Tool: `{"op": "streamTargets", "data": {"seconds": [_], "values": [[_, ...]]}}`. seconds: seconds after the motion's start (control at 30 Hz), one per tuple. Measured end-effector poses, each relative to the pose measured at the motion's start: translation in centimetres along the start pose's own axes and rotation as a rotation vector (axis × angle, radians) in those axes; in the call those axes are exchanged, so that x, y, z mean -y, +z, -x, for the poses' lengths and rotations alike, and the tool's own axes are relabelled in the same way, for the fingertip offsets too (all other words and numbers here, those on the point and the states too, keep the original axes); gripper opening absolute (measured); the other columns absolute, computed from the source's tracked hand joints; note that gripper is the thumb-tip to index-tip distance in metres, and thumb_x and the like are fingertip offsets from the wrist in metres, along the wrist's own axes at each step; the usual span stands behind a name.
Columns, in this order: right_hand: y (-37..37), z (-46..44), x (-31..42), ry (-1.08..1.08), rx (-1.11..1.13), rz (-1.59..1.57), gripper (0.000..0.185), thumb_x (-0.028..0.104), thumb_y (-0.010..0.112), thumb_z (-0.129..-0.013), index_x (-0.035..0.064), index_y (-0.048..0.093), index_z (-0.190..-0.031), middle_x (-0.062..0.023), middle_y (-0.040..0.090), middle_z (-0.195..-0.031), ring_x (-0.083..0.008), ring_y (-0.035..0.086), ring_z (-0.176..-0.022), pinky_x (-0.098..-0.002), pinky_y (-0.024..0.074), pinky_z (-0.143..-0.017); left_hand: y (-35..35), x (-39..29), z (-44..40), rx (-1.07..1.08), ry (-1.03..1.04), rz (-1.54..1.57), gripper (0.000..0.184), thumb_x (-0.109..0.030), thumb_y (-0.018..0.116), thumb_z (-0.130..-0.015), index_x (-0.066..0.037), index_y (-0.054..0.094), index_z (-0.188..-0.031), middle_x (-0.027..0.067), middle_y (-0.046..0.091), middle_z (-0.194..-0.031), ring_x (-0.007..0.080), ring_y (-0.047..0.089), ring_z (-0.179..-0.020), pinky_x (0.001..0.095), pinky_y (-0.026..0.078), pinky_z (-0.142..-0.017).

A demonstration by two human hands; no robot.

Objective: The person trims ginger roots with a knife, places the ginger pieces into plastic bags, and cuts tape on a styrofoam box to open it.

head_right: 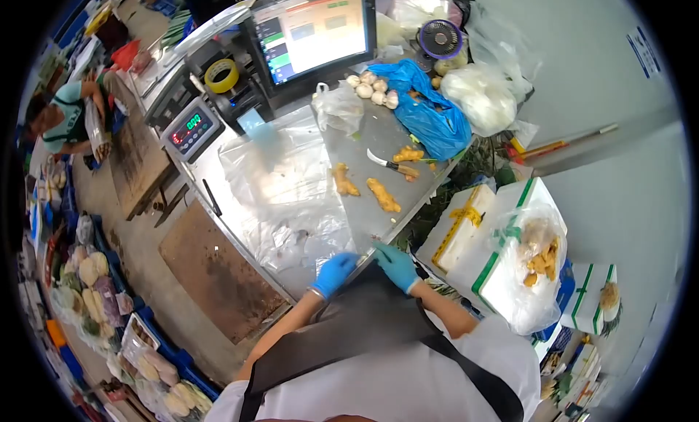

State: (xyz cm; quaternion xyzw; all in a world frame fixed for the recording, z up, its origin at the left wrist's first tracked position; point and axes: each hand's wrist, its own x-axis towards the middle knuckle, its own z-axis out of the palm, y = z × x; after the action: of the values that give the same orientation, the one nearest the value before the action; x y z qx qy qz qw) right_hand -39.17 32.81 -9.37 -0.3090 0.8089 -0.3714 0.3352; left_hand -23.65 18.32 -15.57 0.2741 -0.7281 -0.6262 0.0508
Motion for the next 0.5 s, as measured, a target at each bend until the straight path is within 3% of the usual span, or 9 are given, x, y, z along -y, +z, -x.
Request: {"op": "streamTargets", "data": {"seconds": [0.07,0.17,0.2,0.27,0.3,0.37,0.4,0.47,0.5], "values": [[-0.8,2.6,-2.0,0.173,-0.052,-0.100,0.035,0.017,0.058,-0.095,0.0101,0.060,-0.130,-0.0115,0.068,-0.097,-0.0165,0.067,-0.077,-0.0286,0.0527,-0.071,0.3,-1.0,0.5,0.129,0.103,-0.269,0.020,-0.021,0.061,-0.088,-0.005,0.068,-0.096,0.0193,0.066,-0.091,0.0385,0.061,-0.086,0.0467,0.049,-0.079],[-2.7,5.9,-6.2,0.252,-0.143,-0.054,0.036,0.014,0.059,-0.094,0.0091,0.059,-0.130,-0.0072,0.066,-0.085,-0.0113,0.062,-0.069,-0.0255,0.0510,-0.066,1.7,0.1,0.3,-0.086,0.207,-0.440,0.018,-0.024,0.064,-0.087,-0.007,0.069,-0.093,0.0182,0.064,-0.087,0.0382,0.059,-0.083,0.0468,0.048,-0.076],[-3.3,6.3,-6.7,0.251,-0.168,0.012,0.037,0.017,0.058,-0.095,0.0087,0.059,-0.130,-0.0090,0.066,-0.084,-0.0134,0.062,-0.068,-0.0272,0.0513,-0.065,2.0,-0.2,0.2,-0.151,0.265,-0.469,0.020,-0.027,0.066,-0.086,-0.007,0.068,-0.091,0.0173,0.062,-0.084,0.0376,0.058,-0.079,0.0462,0.047,-0.073],[-3.3,6.1,-15.2,0.116,-0.133,0.530,0.038,0.027,0.058,-0.091,0.0042,0.062,-0.121,-0.0193,0.068,-0.098,-0.0341,0.066,-0.083,-0.0434,0.0525,-0.077,3.5,2.0,-0.5,-0.174,0.268,-0.554,0.019,-0.023,0.064,-0.086,-0.006,0.066,-0.082,0.0188,0.061,-0.080,0.0381,0.058,-0.077,0.0471,0.046,-0.069],[-3.3,5.9,-17.7,0.271,-0.087,0.442,0.041,0.027,0.058,-0.089,0.0026,0.060,-0.121,-0.0217,0.067,-0.104,-0.0395,0.064,-0.091,-0.0475,0.0506,-0.082,4.1,1.9,-0.4,-0.167,0.218,-0.632,0.020,-0.024,0.062,-0.087,-0.006,0.065,-0.078,0.0193,0.060,-0.077,0.0382,0.057,-0.075,0.0478,0.045,-0.068],[-3.3,4.5,-18.0,0.388,-0.017,0.284,0.035,0.023,0.058,-0.087,0.0026,0.062,-0.115,-0.0229,0.066,-0.099,-0.0383,0.063,-0.086,-0.0455,0.0487,-0.080,4.4,0.0,0.2,-0.174,0.199,-0.707,0.018,-0.023,0.060,-0.088,-0.007,0.065,-0.082,0.0182,0.059,-0.078,0.0367,0.057,-0.074,0.0468,0.045,-0.067],[-2.0,3.9,-20.3,0.218,-0.124,0.288,0.040,0.022,0.057,-0.088,0.0040,0.059,-0.124,-0.0226,0.065,-0.103,-0.0388,0.063,-0.088,-0.0441,0.0486,-0.083,4.8,0.0,0.2,-0.198,0.184,-0.742,0.017,-0.023,0.060,-0.088,-0.007,0.065,-0.084,0.0175,0.060,-0.078,0.0361,0.057,-0.075,0.0462,0.046,-0.067],[0.8,0.8,-26.0,0.188,-0.007,0.296,0.042,0.024,0.053,-0.087,0.0101,0.058,-0.126,-0.0217,0.065,-0.113,-0.0413,0.061,-0.101,-0.0471,0.0466,-0.092,5.2,0.8,0.0,-0.240,0.205,-0.790,0.018,-0.026,0.059,-0.091,-0.009,0.065,-0.087,0.0159,0.060,-0.078,0.0351,0.057,-0.073,0.0457,0.045,-0.065],[1.6,-0.8,-27.6,0.296,0.147,0.025,0.036,0.024,0.056,-0.086,0.0069,0.062,-0.118,-0.0195,0.067,-0.102,-0.0344,0.065,-0.088,-0.0428,0.0505,-0.081,5.2,1.4,-0.1,-0.248,0.230,-0.802,0.021,-0.030,0.059,-0.092,-0.010,0.065,-0.088,0.0149,0.059,-0.078,0.0347,0.056,-0.072,0.0458,0.045,-0.064]]}}
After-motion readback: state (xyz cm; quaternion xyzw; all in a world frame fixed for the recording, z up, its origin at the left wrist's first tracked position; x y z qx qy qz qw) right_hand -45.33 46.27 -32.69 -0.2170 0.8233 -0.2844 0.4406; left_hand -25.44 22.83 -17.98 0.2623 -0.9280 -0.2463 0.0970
